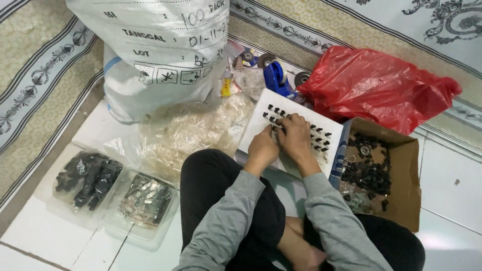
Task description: The person sits on the floor and repeatedly picks small black plastic parts and metal fasteners from a cardboard box. They assemble the parts by hand and place the finished units into a white tray, continuing this process throughout the clip.
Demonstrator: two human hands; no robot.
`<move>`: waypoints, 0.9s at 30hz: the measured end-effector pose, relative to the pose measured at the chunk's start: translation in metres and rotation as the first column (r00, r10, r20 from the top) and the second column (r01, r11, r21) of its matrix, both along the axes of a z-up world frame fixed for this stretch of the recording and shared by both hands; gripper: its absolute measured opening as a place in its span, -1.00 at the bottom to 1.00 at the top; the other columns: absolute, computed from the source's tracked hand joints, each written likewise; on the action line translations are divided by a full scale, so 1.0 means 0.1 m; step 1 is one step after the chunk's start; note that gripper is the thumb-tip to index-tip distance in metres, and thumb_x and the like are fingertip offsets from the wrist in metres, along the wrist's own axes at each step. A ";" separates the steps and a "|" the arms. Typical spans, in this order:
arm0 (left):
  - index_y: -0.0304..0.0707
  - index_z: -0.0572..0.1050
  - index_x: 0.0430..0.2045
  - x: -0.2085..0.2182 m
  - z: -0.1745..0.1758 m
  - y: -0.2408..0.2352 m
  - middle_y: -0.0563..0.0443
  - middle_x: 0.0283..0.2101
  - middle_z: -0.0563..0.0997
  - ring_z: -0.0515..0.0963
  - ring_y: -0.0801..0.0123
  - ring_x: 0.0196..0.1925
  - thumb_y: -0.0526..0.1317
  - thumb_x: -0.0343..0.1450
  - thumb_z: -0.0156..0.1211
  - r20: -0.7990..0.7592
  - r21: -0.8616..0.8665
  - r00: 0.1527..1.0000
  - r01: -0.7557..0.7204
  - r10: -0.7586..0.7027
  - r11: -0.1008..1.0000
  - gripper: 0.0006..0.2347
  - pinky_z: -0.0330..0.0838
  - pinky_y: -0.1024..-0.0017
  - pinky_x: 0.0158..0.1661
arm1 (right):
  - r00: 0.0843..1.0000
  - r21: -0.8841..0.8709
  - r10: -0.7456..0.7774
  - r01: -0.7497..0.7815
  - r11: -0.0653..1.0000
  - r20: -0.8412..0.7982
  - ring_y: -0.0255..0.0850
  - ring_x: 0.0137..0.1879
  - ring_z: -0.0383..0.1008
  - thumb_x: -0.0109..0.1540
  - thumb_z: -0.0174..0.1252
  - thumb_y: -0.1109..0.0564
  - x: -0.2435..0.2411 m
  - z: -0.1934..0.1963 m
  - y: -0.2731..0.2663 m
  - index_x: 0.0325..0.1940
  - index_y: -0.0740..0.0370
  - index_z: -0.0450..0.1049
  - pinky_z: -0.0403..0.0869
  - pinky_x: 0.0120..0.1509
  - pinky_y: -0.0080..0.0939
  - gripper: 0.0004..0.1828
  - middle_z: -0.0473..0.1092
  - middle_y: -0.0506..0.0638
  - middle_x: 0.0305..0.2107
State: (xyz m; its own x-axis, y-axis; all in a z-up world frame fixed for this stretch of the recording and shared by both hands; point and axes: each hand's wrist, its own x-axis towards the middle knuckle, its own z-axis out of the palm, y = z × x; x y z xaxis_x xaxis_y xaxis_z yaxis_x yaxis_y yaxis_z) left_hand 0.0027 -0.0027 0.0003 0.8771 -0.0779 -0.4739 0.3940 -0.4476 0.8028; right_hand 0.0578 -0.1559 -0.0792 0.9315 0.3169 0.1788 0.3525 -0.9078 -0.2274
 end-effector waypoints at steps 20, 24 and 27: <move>-0.34 0.57 -0.03 -0.37 -0.13 -1.08 -0.20 -0.43 0.61 0.64 0.05 -0.37 -0.40 0.45 0.12 0.776 0.091 0.607 0.164 -0.173 0.982 -0.77 0.58 0.27 -0.36 | 0.879 0.182 -0.443 0.472 0.863 -0.179 0.30 0.00 0.52 0.25 0.29 0.04 -0.91 0.27 -2.77 0.00 0.10 0.64 0.49 0.06 0.15 -0.74 0.47 0.26 -0.19; -0.32 0.61 -0.17 -0.28 -0.17 -1.68 -0.10 -0.44 0.59 0.66 0.15 -0.37 -0.38 0.44 0.14 0.789 0.187 0.521 0.302 -0.326 0.935 -0.85 0.59 0.42 -0.39 | 0.697 0.102 -0.591 0.677 0.729 -0.407 0.22 0.05 0.58 0.24 0.28 0.00 -1.01 -0.31 -3.46 0.02 0.18 0.64 0.55 0.05 0.12 -0.67 0.54 0.29 -0.13; -0.26 0.60 -0.23 -0.04 -0.40 -2.26 -0.05 -0.43 0.55 0.65 0.08 -0.29 -0.31 0.37 0.21 0.795 0.294 0.429 0.344 -0.428 0.892 -0.85 0.60 0.32 -0.36 | 0.620 0.118 -0.586 0.732 0.670 -0.522 0.22 0.07 0.57 0.24 0.29 -0.06 -0.92 -0.55 -3.60 0.06 0.22 0.63 0.57 0.06 0.16 -0.59 0.54 0.32 -0.09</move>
